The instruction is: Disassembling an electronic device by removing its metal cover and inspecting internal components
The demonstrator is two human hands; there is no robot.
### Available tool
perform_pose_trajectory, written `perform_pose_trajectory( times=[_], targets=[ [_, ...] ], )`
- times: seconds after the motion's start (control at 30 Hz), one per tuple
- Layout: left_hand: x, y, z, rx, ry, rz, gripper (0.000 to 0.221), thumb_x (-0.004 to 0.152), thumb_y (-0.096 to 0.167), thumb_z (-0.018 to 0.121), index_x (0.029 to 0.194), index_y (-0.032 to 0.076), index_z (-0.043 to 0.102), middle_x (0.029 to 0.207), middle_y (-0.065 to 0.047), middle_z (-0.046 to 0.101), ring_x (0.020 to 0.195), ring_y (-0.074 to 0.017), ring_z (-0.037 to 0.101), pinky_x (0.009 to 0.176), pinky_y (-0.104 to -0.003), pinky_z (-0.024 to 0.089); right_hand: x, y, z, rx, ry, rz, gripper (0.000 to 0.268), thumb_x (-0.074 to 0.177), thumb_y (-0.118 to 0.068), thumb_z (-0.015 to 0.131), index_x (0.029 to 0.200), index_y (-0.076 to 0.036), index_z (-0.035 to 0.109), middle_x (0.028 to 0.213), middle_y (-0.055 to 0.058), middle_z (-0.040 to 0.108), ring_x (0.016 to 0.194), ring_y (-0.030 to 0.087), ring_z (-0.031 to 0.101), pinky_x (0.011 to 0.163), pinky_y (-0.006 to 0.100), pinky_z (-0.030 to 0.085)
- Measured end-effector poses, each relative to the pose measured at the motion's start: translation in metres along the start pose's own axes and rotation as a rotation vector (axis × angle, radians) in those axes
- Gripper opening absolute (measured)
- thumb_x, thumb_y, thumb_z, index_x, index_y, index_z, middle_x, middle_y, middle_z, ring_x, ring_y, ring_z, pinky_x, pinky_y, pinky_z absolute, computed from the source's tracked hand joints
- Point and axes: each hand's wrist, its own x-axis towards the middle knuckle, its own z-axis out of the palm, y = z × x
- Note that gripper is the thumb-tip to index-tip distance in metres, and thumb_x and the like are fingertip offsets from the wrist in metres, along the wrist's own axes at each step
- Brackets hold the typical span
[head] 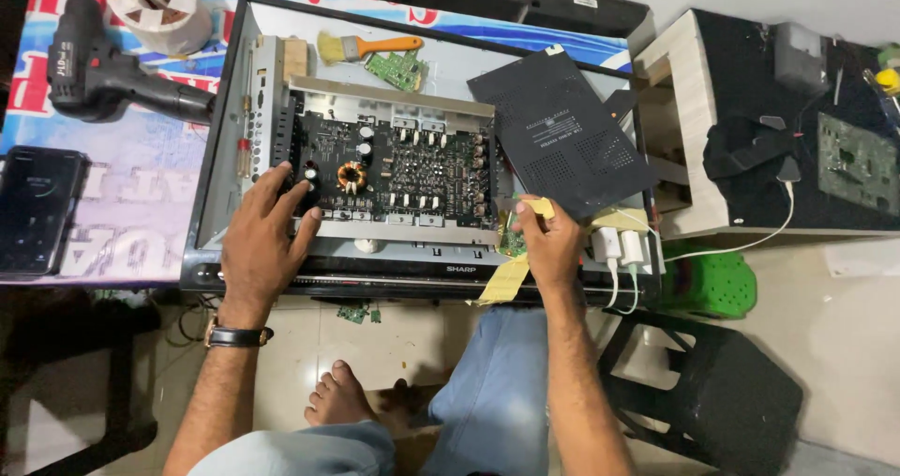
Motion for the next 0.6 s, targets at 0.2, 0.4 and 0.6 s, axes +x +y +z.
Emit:
perform_pose_trajectory(
  times=[0.2, 0.4, 0.6],
  targets=[
    [-0.003, -0.004, 0.003, -0.016, 0.01, -0.001, 0.031, 0.103, 0.036, 0.068, 0.125, 0.014, 0.074, 0.14, -0.008, 0.065, 0.132, -0.0282, 0.061, 0.099, -0.04, 0.053, 0.002, -0.005, 0.003, 0.051, -0.042, 0.023, 0.015, 0.094, -0.015, 0.071, 0.105, -0.007, 0.077, 0.063, 0.013, 0.071, 0.054, 0.017, 0.067, 0.056, 0.029, 0.057],
    [-0.001, 0.001, 0.0, -0.032, -0.034, -0.031, 0.03, 0.106, 0.035, 0.066, 0.126, 0.013, 0.073, 0.141, -0.008, 0.064, 0.133, -0.0285, 0.06, 0.101, -0.041, 0.052, 0.001, -0.01, 0.0, 0.055, -0.038, 0.008, 0.014, 0.095, -0.014, 0.07, 0.105, -0.006, 0.076, 0.06, 0.013, 0.07, 0.052, 0.017, 0.067, 0.051, 0.028, 0.055],
    [-0.003, 0.003, -0.003, -0.021, -0.031, -0.027, 0.031, 0.106, 0.036, 0.065, 0.125, 0.013, 0.073, 0.142, -0.008, 0.064, 0.134, -0.0278, 0.059, 0.103, -0.041, 0.051, -0.005, -0.015, -0.002, 0.077, -0.044, 0.01, 0.014, 0.096, -0.01, 0.067, 0.105, -0.003, 0.075, 0.064, 0.014, 0.071, 0.051, 0.017, 0.067, 0.05, 0.028, 0.055]
  ],
)
